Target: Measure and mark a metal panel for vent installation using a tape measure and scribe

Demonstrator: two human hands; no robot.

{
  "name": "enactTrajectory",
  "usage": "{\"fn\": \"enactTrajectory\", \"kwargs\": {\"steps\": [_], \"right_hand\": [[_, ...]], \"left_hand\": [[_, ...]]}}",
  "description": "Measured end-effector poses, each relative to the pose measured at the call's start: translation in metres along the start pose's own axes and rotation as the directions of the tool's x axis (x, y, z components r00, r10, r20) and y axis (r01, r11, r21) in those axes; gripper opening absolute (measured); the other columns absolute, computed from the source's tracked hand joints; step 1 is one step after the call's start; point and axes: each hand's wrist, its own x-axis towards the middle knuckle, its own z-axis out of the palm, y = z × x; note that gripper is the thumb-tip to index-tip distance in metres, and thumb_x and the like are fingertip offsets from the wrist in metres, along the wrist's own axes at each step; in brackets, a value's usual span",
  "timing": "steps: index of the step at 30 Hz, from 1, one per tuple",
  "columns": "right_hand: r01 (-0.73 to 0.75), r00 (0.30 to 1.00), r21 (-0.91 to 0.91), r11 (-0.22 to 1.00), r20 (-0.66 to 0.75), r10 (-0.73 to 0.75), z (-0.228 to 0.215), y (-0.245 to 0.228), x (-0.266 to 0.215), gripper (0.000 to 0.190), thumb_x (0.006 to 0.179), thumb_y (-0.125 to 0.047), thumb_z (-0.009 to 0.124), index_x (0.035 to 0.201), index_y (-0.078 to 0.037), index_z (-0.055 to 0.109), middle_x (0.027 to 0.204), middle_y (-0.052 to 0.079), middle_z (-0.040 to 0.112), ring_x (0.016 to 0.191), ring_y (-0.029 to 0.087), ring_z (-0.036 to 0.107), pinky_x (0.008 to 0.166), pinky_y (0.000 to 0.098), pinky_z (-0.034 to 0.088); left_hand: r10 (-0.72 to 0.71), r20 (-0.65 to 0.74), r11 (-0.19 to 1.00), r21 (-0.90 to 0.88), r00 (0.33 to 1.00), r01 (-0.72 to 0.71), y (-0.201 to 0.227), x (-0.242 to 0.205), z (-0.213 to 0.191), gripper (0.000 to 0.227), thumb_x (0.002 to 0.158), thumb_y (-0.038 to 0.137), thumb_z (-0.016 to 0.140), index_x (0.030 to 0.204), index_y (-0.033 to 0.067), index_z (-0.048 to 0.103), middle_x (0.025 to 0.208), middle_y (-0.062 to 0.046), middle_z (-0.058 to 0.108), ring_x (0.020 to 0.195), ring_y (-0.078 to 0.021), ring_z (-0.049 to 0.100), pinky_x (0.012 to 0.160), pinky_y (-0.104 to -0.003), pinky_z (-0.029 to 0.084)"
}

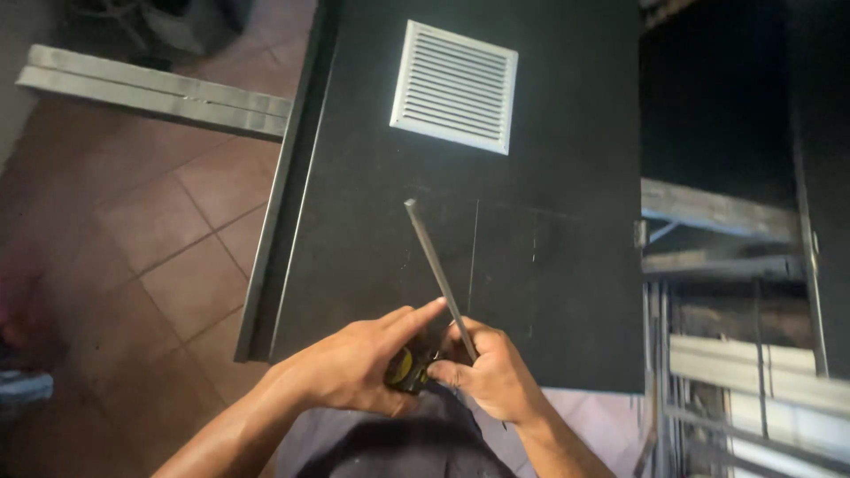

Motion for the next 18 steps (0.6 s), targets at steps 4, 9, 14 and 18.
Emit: {"fn": "enactTrajectory", "kwargs": {"steps": [4,9,14,18], "right_hand": [[-0.042,0.996,0.054,0.998,-0.070,0.046,0.019,-0.017,-0.008,0.022,0.072,-0.017,0.088,0.077,-0.016,0.067,0.070,-0.005,0.060,0.063,0.007,0.052,0.061,0.0250,0.043],[0.153,0.886,0.256,0.955,-0.463,-0.018,-0.056,0.008,-0.016,0.012,0.078,-0.014,0.073,0.087,-0.009,0.067,0.069,0.001,0.057,0.055,0.010,0.048,0.046,0.0247,0.036],[0.324,0.682,0.367,0.872,-0.729,0.053,-0.155,0.040,-0.034,0.011,0.091,-0.006,0.065,0.100,-0.007,0.060,0.060,-0.003,0.038,0.045,0.003,0.033,0.039,0.0181,0.027],[0.410,0.566,0.295,0.863,-0.824,0.012,-0.179,0.011,-0.035,0.004,0.096,-0.008,0.059,0.097,-0.009,0.062,0.052,-0.002,0.039,0.037,0.005,0.031,0.038,0.0206,0.022]], "left_hand": [[-0.054,0.237,0.979,-0.179,0.970,0.098,-0.002,0.007,-0.026,0.097,0.083,0.070,0.052,0.163,0.0224,0.024,0.080,-0.004,0.064,0.070,-0.0209,0.064,0.066,-0.036,0.049],[-0.279,0.349,0.953,-0.018,0.895,0.304,-0.044,-0.013,-0.070,0.039,0.094,0.037,0.050,0.130,0.0289,0.060,0.092,-0.001,0.076,0.081,-0.0183,0.070,0.073,-0.035,0.052],[-0.516,0.435,0.764,-0.156,0.738,0.626,-0.097,-0.068,-0.117,0.020,0.097,0.019,0.059,0.109,0.0130,0.074,0.072,-0.007,0.068,0.051,-0.0172,0.068,0.044,-0.028,0.059],[-0.743,0.280,0.469,-0.430,0.608,0.771,-0.112,-0.083,-0.123,0.029,0.099,0.008,0.072,0.085,-0.0151,0.082,0.054,-0.021,0.053,0.040,-0.0273,0.044,0.040,-0.039,0.031]]}}
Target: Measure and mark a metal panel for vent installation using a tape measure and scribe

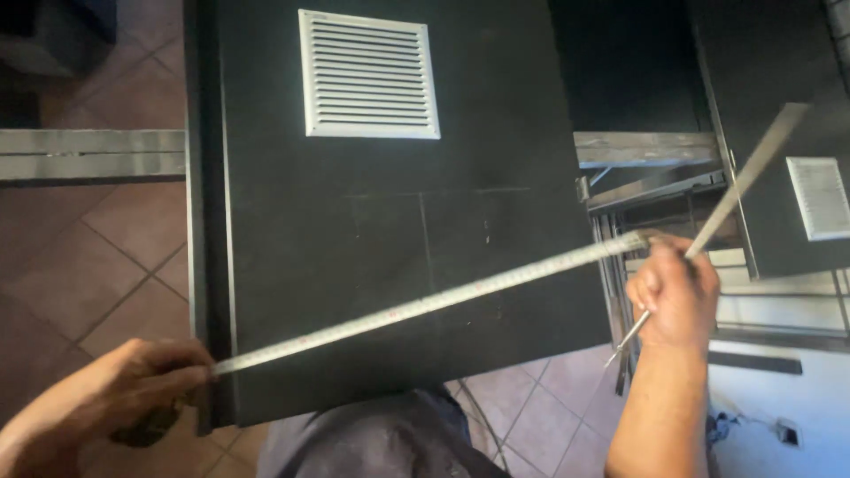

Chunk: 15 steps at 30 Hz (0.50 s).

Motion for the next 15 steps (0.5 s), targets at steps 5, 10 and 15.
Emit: {"fn": "enactTrajectory", "kwargs": {"steps": [5,10,15], "right_hand": [[-0.067,0.992,0.551,0.832,0.124,-0.002,-0.038,-0.003,0.022,0.028,0.106,-0.030,0.047,0.109,-0.023,0.074,0.062,-0.008,0.051,0.040,0.003,0.037,0.045,0.0179,0.033],[0.104,0.814,0.420,0.902,0.485,-0.320,-0.015,0.013,0.030,0.044,0.113,-0.056,0.048,0.130,-0.020,0.067,0.058,-0.005,0.030,0.048,0.009,0.032,0.049,0.0241,0.031],[0.412,0.759,0.111,0.904,0.508,-0.408,-0.002,0.041,0.049,0.031,0.103,-0.036,0.059,0.122,-0.012,0.064,0.125,0.018,0.065,0.110,0.038,0.066,0.101,0.0607,0.052]], "left_hand": [[-0.057,-0.211,0.947,0.297,0.976,0.120,0.084,-0.006,0.052,0.029,0.099,0.022,0.069,0.085,0.0011,0.084,0.068,-0.013,0.072,0.057,-0.0215,0.061,0.054,-0.032,0.044],[0.036,-0.205,0.887,0.458,0.978,0.064,0.154,0.028,0.099,0.027,0.097,0.027,0.065,0.085,0.0093,0.081,0.073,-0.005,0.077,0.066,-0.0160,0.065,0.061,-0.030,0.048],[0.231,-0.129,0.808,0.577,0.965,-0.116,0.205,0.063,0.143,0.024,0.097,0.031,0.062,0.091,0.0134,0.078,0.075,-0.009,0.076,0.065,-0.0248,0.069,0.063,-0.036,0.051]]}}
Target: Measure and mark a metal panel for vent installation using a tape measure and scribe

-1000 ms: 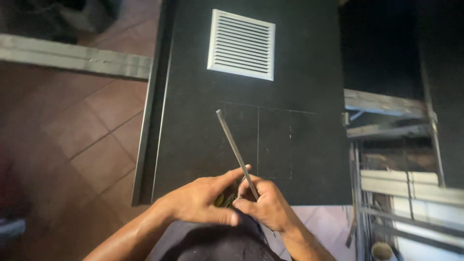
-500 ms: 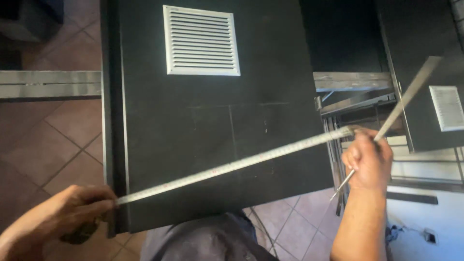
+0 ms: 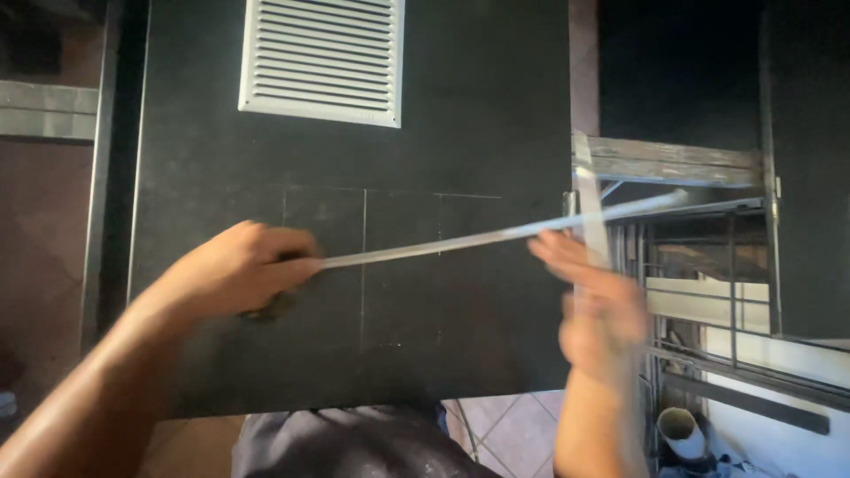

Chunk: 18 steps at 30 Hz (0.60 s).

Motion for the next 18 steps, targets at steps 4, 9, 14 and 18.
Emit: {"fn": "enactTrajectory", "kwargs": {"steps": [4,9,14,18], "right_hand": [[0.316,0.925,-0.504,0.804,0.351,-0.143,0.049,0.028,0.043,0.029,0.084,-0.029,0.086,0.105,-0.011,0.076,0.112,0.006,0.078,0.108,0.028,0.074,0.114,0.0487,0.038],[0.152,0.965,-0.640,0.753,0.260,0.027,0.021,0.069,0.047,0.020,0.080,-0.028,0.091,0.091,-0.018,0.077,0.081,-0.001,0.074,0.086,0.023,0.073,0.098,0.0386,0.050],[-0.075,0.959,-0.770,0.634,0.119,0.258,-0.026,0.104,0.066,0.018,0.082,-0.026,0.092,0.095,-0.023,0.080,0.086,0.001,0.072,0.093,0.025,0.071,0.095,0.0357,0.053],[0.099,0.918,-0.713,0.694,0.334,0.212,-0.037,0.115,0.083,0.017,0.088,-0.012,0.089,0.089,-0.010,0.073,0.080,0.004,0.068,0.079,0.024,0.061,0.080,0.0362,0.045]], "left_hand": [[0.203,-0.069,0.976,0.092,0.977,-0.197,0.046,0.022,0.017,0.021,0.092,0.036,0.067,0.088,0.0174,0.077,0.074,-0.007,0.078,0.073,-0.0300,0.075,0.073,-0.041,0.059],[0.079,-0.080,0.994,0.082,0.994,-0.073,0.049,0.027,0.006,0.017,0.092,0.030,0.067,0.095,0.0170,0.078,0.077,-0.009,0.078,0.075,-0.0307,0.077,0.070,-0.041,0.060],[-0.041,-0.146,0.999,0.022,0.988,0.044,-0.019,0.040,-0.015,0.022,0.091,0.029,0.073,0.100,0.0097,0.080,0.090,-0.018,0.080,0.089,-0.0416,0.077,0.078,-0.051,0.059],[-0.148,-0.192,0.971,0.160,0.970,0.180,-0.014,0.057,-0.016,0.026,0.097,0.039,0.061,0.093,0.0183,0.076,0.095,0.001,0.073,0.085,-0.0191,0.066,0.074,-0.037,0.049]]}}
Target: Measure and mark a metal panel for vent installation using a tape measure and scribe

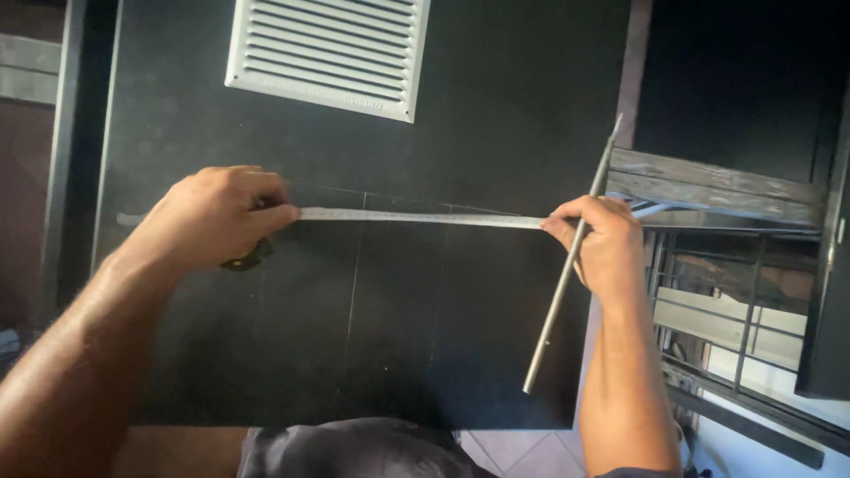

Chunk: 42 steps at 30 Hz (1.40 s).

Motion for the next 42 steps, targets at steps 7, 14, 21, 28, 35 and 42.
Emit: {"fn": "enactTrajectory", "kwargs": {"steps": [7,14,21,28,35,42], "right_hand": [[0.071,0.997,-0.082,0.994,0.014,-0.070,0.016,0.000,0.009,0.019,0.085,-0.012,0.092,0.090,-0.010,0.074,0.075,0.003,0.067,0.073,0.022,0.063,0.089,0.0410,0.045],[0.065,0.998,-0.111,0.992,0.033,-0.062,0.030,-0.013,0.009,0.022,0.083,-0.023,0.094,0.094,-0.016,0.076,0.082,0.001,0.071,0.084,0.025,0.068,0.093,0.0387,0.046],[0.041,0.979,-0.029,0.999,0.201,-0.034,-0.014,0.005,-0.002,0.014,0.086,-0.016,0.086,0.095,-0.014,0.075,0.093,0.001,0.074,0.096,0.024,0.063,0.092,0.0374,0.044],[0.098,0.932,0.188,0.977,0.327,-0.156,-0.009,-0.035,-0.012,0.037,0.080,-0.025,0.084,0.114,-0.016,0.076,0.104,0.006,0.077,0.098,0.024,0.070,0.091,0.0384,0.057],[0.102,0.948,0.318,0.943,0.257,-0.190,0.007,-0.070,-0.009,0.007,0.089,-0.014,0.078,0.093,-0.015,0.073,0.084,0.000,0.075,0.076,0.019,0.070,0.072,0.0319,0.052],[-0.319,0.943,0.479,0.818,0.251,0.221,-0.013,-0.017,-0.013,0.016,0.089,-0.003,0.072,0.104,0.001,0.074,0.106,0.015,0.070,0.105,0.028,0.074,0.090,0.0283,0.057]], "left_hand": [[-0.067,-0.012,0.995,0.074,0.998,0.068,0.018,0.011,-0.010,0.029,0.101,0.041,0.058,0.103,0.0200,0.077,0.097,-0.004,0.076,0.087,-0.0243,0.069,0.076,-0.041,0.051],[0.073,-0.005,0.996,0.060,0.997,-0.073,0.027,0.024,0.012,0.026,0.098,0.042,0.063,0.100,0.0190,0.075,0.096,-0.001,0.073,0.084,-0.0210,0.067,0.071,-0.039,0.052],[0.075,0.228,0.987,0.124,0.971,-0.105,0.050,0.002,-0.018,0.023,0.099,0.043,0.058,0.099,0.0236,0.070,0.085,0.000,0.074,0.077,-0.0209,0.069,0.070,-0.036,0.053],[-0.068,0.523,0.974,0.219,0.849,-0.057,0.067,-0.029,-0.045,0.024,0.096,0.044,0.061,0.089,0.0294,0.079,0.073,0.005,0.078,0.065,-0.0094,0.072,0.068,-0.025,0.054],[0.061,0.516,0.978,0.138,0.855,-0.153,0.099,-0.032,-0.038,0.028,0.096,0.041,0.054,0.097,0.0267,0.078,0.083,0.004,0.079,0.077,-0.0146,0.071,0.072,-0.034,0.052],[0.111,0.446,0.992,-0.003,0.888,-0.123,0.062,-0.023,-0.024,0.028,0.101,0.037,0.059,0.089,0.0210,0.079,0.072,0.002,0.076,0.060,-0.0116,0.068,0.056,-0.026,0.052]]}}
